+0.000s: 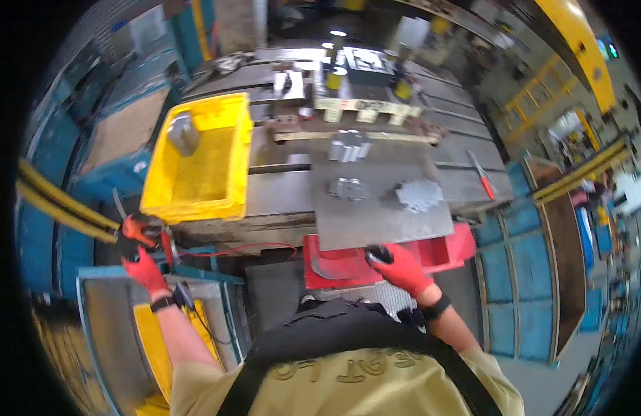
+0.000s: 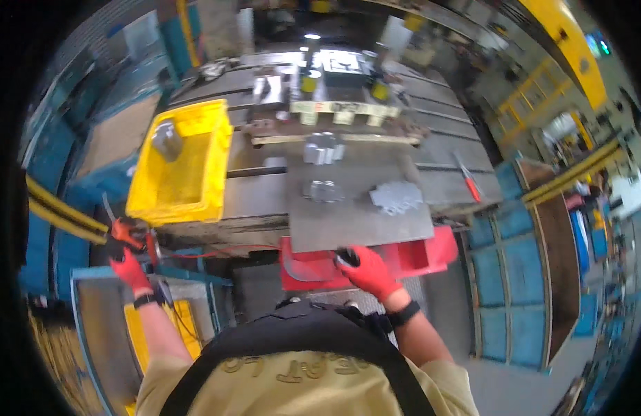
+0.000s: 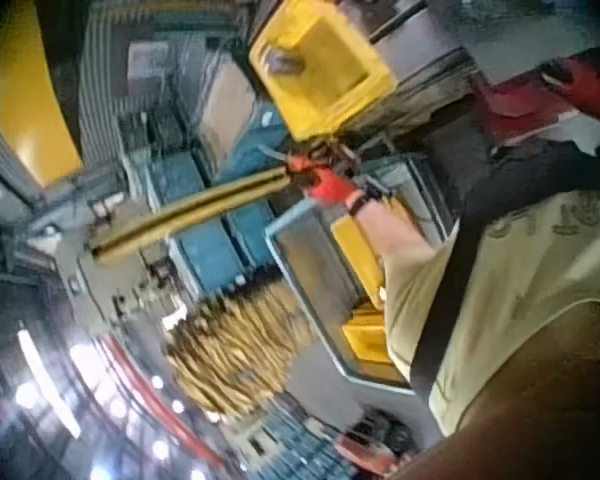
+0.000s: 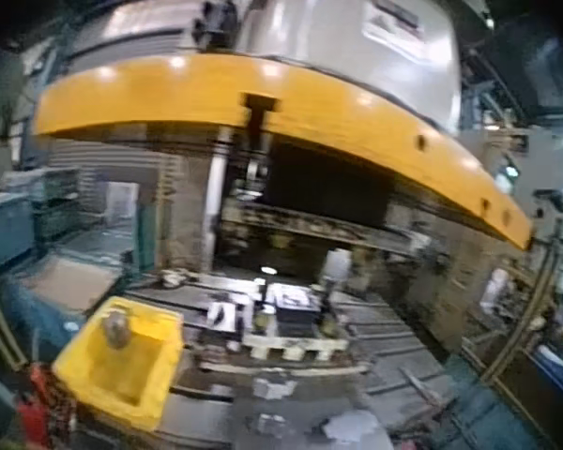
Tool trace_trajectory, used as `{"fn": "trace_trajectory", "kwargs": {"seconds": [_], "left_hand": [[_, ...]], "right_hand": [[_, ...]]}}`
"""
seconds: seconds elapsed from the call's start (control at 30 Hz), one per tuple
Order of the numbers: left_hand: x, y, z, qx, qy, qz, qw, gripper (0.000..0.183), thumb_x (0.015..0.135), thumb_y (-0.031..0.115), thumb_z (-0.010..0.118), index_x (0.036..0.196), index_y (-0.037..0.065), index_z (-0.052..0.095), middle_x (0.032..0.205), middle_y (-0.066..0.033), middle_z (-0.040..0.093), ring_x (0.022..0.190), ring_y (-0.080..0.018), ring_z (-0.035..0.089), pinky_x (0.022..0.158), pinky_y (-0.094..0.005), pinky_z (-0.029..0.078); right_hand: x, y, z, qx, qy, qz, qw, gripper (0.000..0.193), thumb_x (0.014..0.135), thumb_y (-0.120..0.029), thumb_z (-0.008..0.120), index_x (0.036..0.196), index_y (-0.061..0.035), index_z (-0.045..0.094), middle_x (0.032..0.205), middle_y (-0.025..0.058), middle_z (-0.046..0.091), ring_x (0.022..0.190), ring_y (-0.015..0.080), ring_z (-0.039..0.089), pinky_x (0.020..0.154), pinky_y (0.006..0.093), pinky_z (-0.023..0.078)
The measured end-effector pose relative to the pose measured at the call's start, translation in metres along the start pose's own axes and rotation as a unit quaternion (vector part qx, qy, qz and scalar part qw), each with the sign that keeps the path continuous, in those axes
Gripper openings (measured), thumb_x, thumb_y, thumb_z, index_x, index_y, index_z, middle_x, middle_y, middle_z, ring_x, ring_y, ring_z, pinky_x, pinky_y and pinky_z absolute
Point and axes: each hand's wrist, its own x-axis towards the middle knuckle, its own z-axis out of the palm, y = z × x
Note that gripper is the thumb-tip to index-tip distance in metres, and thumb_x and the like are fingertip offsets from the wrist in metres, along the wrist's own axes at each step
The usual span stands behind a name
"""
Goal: Operating a metal press to stamp parts and using a pneumatic grinder to finish them.
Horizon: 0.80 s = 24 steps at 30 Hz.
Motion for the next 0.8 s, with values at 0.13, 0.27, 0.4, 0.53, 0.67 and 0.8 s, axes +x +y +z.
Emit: {"fn": "trace_trajectory", "kwargs": {"seconds": [0.13, 0.27, 0.4, 0.53, 0.67, 0.8], "left_hand": [[-0.039, 0.025, -0.013, -0.167, -0.074, -0.113, 0.977, 0.034, 0.078, 0.015, 0.054, 0.104, -0.004, 0.046, 0.099, -0.0113, 0.052, 0.089, -0.0179, 0.050, 0.078, -0.0279, 0.038], [-0.087, 0.023, -0.009, -0.195, -0.214, -0.180, 0.940, 0.033, 0.077, 0.017, 0.056, 0.103, -0.001, 0.048, 0.097, -0.0087, 0.053, 0.087, -0.0163, 0.050, 0.077, -0.0258, 0.039], [-0.140, 0.063, -0.002, -0.063, -0.493, -0.156, 0.853, 0.037, 0.073, 0.025, 0.059, 0.100, 0.001, 0.050, 0.095, -0.0084, 0.056, 0.086, -0.0160, 0.051, 0.076, -0.0269, 0.040], [-0.200, 0.069, -0.002, 0.001, -0.624, -0.120, 0.772, 0.036, 0.071, 0.027, 0.061, 0.095, 0.001, 0.052, 0.087, -0.0093, 0.058, 0.082, -0.0179, 0.053, 0.074, -0.0284, 0.041], [-0.259, 0.031, -0.022, 0.013, -0.627, -0.309, 0.715, 0.033, 0.070, 0.029, 0.062, 0.088, 0.002, 0.055, 0.077, -0.0079, 0.057, 0.071, -0.0175, 0.054, 0.062, -0.0300, 0.044], [-0.274, 0.058, -0.049, 0.034, -0.644, -0.384, 0.661, 0.030, 0.071, 0.029, 0.061, 0.086, 0.004, 0.055, 0.071, -0.0068, 0.054, 0.062, -0.0169, 0.052, 0.053, -0.0304, 0.043]], "right_hand": [[0.023, 0.032, -0.037, -0.131, 0.180, -0.120, 0.968, 0.042, 0.068, -0.030, 0.059, 0.104, -0.0092, 0.050, 0.104, 0.0124, 0.050, 0.093, 0.0248, 0.049, 0.077, 0.0339, 0.039], [0.059, 0.058, -0.077, -0.330, 0.271, -0.210, 0.880, 0.056, 0.065, -0.031, 0.061, 0.112, -0.0077, 0.043, 0.111, 0.0129, 0.046, 0.105, 0.0282, 0.040, 0.088, 0.0361, 0.031], [0.097, 0.074, -0.094, -0.395, 0.211, -0.264, 0.854, 0.061, 0.063, -0.032, 0.062, 0.114, -0.0083, 0.040, 0.113, 0.0118, 0.045, 0.108, 0.0261, 0.038, 0.092, 0.0376, 0.026], [0.108, 0.084, -0.091, -0.439, 0.189, -0.321, 0.818, 0.050, 0.062, -0.029, 0.062, 0.105, -0.0102, 0.046, 0.108, 0.0082, 0.049, 0.104, 0.0229, 0.042, 0.090, 0.0388, 0.028], [0.095, 0.074, -0.079, -0.366, 0.198, -0.418, 0.808, 0.043, 0.059, -0.016, 0.062, 0.100, -0.0111, 0.049, 0.099, 0.0082, 0.052, 0.096, 0.0237, 0.046, 0.088, 0.0400, 0.032], [0.087, 0.071, -0.081, -0.348, 0.194, -0.426, 0.812, 0.042, 0.059, -0.014, 0.061, 0.100, -0.0116, 0.050, 0.096, 0.0072, 0.053, 0.093, 0.0235, 0.048, 0.087, 0.0394, 0.033]]}}
